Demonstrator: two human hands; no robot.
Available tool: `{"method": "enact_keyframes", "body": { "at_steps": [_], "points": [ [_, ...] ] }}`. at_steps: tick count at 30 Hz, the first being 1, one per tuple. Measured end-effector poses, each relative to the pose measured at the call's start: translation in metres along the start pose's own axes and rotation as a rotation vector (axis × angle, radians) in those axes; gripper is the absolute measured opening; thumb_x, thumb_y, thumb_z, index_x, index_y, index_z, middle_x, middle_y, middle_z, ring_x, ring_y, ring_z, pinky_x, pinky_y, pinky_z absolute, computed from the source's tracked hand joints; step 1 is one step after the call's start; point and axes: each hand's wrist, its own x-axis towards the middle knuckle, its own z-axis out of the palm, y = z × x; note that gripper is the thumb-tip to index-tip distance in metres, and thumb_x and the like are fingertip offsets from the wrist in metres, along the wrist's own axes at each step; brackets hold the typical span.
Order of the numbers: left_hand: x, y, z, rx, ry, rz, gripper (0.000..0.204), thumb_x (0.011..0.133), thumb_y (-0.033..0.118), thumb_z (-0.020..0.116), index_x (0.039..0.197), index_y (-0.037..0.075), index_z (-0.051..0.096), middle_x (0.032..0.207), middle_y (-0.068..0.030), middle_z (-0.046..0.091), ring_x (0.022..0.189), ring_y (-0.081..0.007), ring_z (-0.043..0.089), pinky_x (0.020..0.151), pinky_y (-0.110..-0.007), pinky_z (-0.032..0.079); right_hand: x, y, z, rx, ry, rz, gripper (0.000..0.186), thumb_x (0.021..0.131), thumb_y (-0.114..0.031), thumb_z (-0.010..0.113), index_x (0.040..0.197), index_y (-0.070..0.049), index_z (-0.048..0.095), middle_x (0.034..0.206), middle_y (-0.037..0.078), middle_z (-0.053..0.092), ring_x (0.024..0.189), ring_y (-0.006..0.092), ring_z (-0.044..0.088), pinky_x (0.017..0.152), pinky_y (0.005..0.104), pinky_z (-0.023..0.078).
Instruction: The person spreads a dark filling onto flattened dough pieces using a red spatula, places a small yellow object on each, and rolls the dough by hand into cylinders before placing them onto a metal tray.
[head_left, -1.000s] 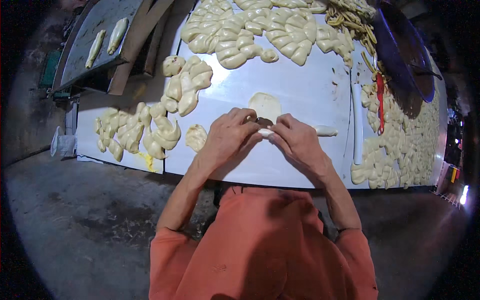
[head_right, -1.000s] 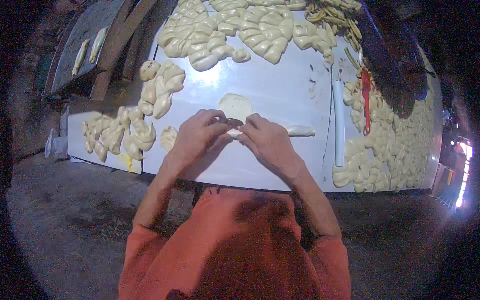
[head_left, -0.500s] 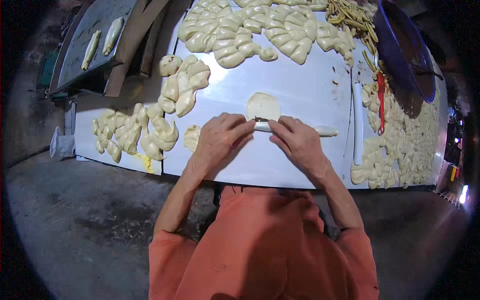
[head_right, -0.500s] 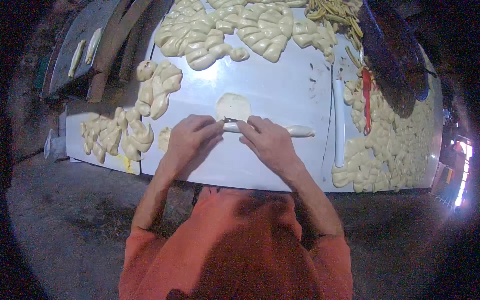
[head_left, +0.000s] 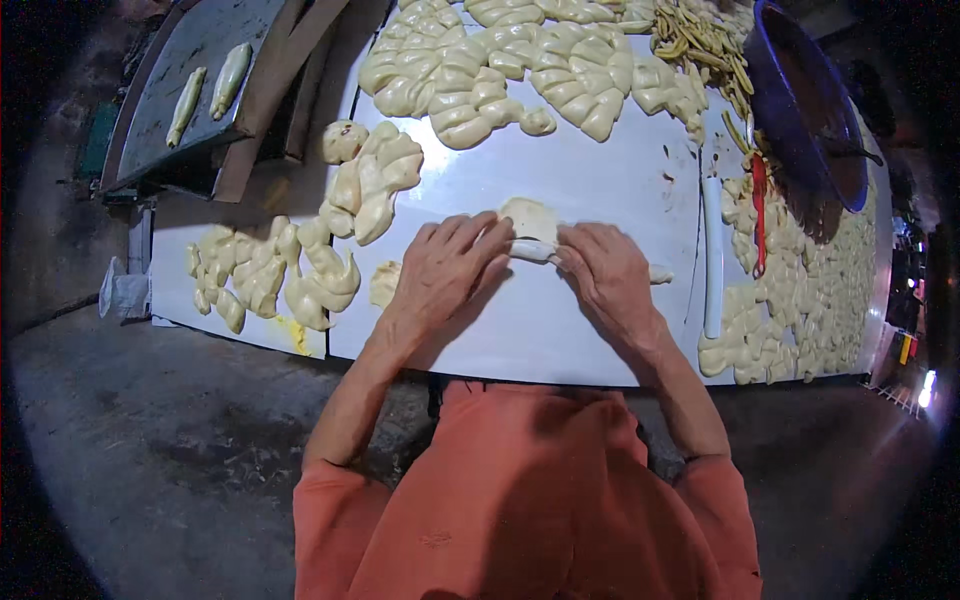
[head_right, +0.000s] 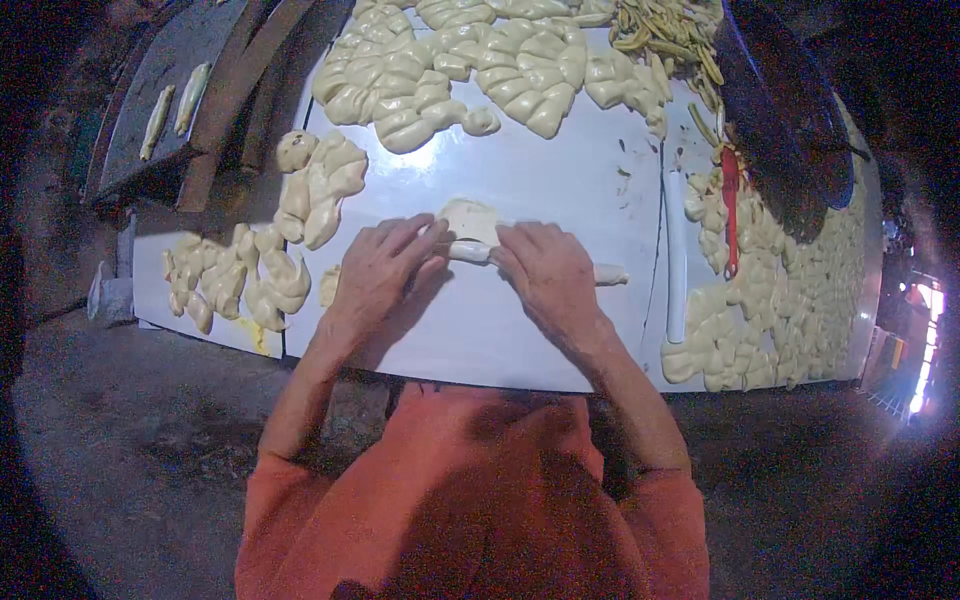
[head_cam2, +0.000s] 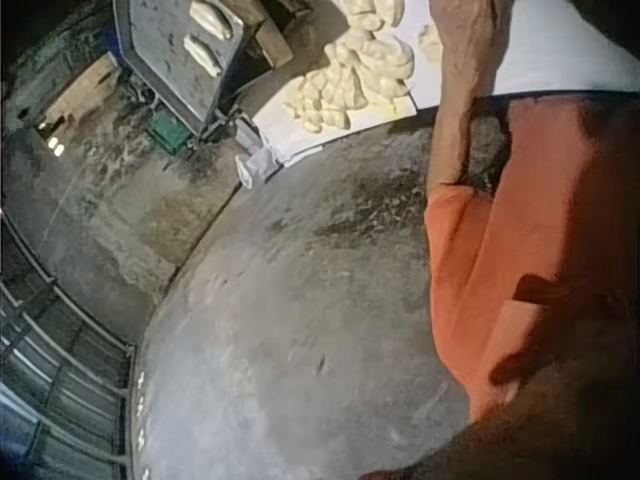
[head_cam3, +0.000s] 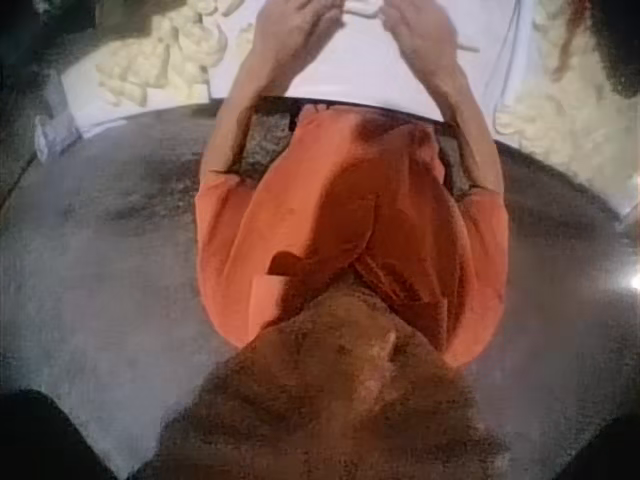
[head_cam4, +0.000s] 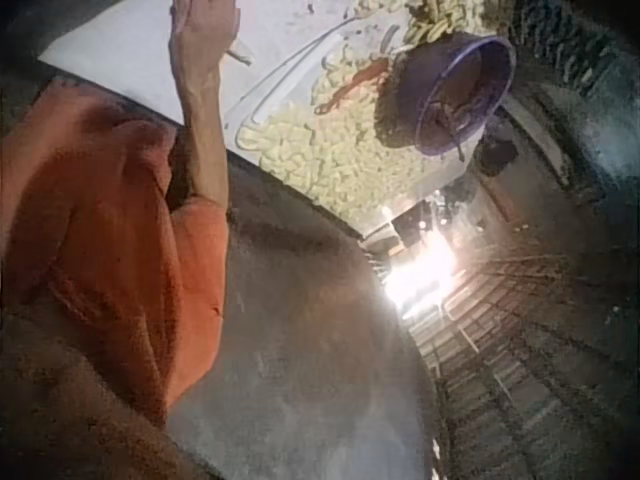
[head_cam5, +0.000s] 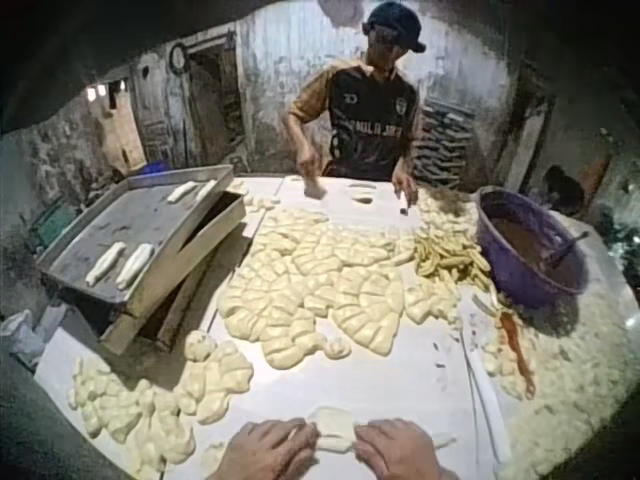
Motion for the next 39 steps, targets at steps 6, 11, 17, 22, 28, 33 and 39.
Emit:
{"method": "enact_keyframes", "body": {
  "at_steps": [6, 11, 17, 22, 28, 33, 39],
  "points": [
    [0.020, -0.002, 0.014, 0.123, -0.152, 0.056, 0.091, 0.090, 0.066, 0.059, 0.154, 0.004, 0.041, 0.162, -0.0133, 0.040, 0.151, -0.0317, 0.032, 0.121, -0.060, 0.022, 0.018, 0.008, 0.005, -0.294, -0.184, -0.200, 0.068, 0.102, -0.050, 0.049, 0.152, -0.005, 0.044, 0.160, 0.014, 0.042, 0.150, 0.0306, 0.035, 0.121, 0.0600, 0.022],
    [0.017, -0.003, 0.008, 0.197, -0.236, -0.046, 0.099, 0.085, 0.068, 0.062, 0.156, 0.004, 0.037, 0.163, -0.0148, 0.037, 0.153, -0.0325, 0.030, 0.121, -0.067, 0.016, 0.018, 0.013, -0.006, -0.405, -0.291, -0.132, 0.077, 0.102, -0.061, 0.040, 0.156, -0.005, 0.039, 0.164, 0.011, 0.037, 0.154, 0.0291, 0.027, 0.124, 0.0663, 0.010],
    [0.013, 0.003, -0.002, -0.003, -0.002, 0.024, 0.055, 0.087, 0.039, 0.072, 0.133, 0.011, 0.060, 0.135, -0.0128, 0.060, 0.127, -0.0321, 0.056, 0.104, -0.052, 0.044, 0.010, 0.006, -0.012, -0.089, -0.091, -0.180, 0.059, 0.085, -0.030, 0.075, 0.136, -0.008, 0.057, 0.134, 0.013, 0.059, 0.129, 0.0332, 0.055, 0.117, 0.0585, 0.033],
    [0.013, -0.011, -0.001, -0.108, 0.071, 0.052, 0.021, 0.088, 0.017, 0.071, 0.109, 0.014, 0.070, 0.102, -0.0071, 0.069, 0.090, -0.0270, 0.067, 0.075, -0.040, 0.053, 0.019, 0.015, 0.003, -0.076, 0.011, -0.248, 0.026, 0.086, -0.018, 0.073, 0.108, -0.007, 0.065, 0.102, 0.009, 0.066, 0.094, 0.0312, 0.064, 0.090, 0.0470, 0.048],
    [0.013, 0.005, -0.002, -0.105, 0.080, -0.009, 0.021, 0.091, 0.018, 0.070, 0.110, 0.013, 0.069, 0.107, -0.0060, 0.067, 0.089, -0.0262, 0.066, 0.072, -0.041, 0.052, 0.012, 0.005, -0.006, -0.082, 0.036, -0.299, 0.032, 0.087, -0.021, 0.074, 0.116, -0.009, 0.067, 0.102, 0.009, 0.066, 0.095, 0.0276, 0.064, 0.089, 0.0434, 0.048],
    [0.018, 0.003, 0.003, -0.004, 0.155, -0.102, 0.025, 0.089, 0.018, 0.071, 0.114, 0.015, 0.070, 0.111, -0.0057, 0.066, 0.085, -0.0234, 0.066, 0.068, -0.039, 0.052, 0.024, 0.010, 0.000, -0.245, 0.090, -0.236, 0.038, 0.086, -0.021, 0.075, 0.122, -0.010, 0.066, 0.107, 0.010, 0.066, 0.099, 0.0284, 0.064, 0.089, 0.0436, 0.049],
    [0.022, 0.006, 0.004, 0.023, 0.140, -0.131, 0.027, 0.087, 0.014, 0.075, 0.113, 0.017, 0.074, 0.106, -0.0085, 0.069, 0.081, -0.0266, 0.066, 0.067, -0.040, 0.054, 0.025, 0.017, 0.003, -0.225, 0.097, -0.276, 0.039, 0.089, -0.020, 0.072, 0.126, -0.010, 0.064, 0.112, 0.011, 0.064, 0.100, 0.0294, 0.063, 0.086, 0.0443, 0.049]
  ]
}}
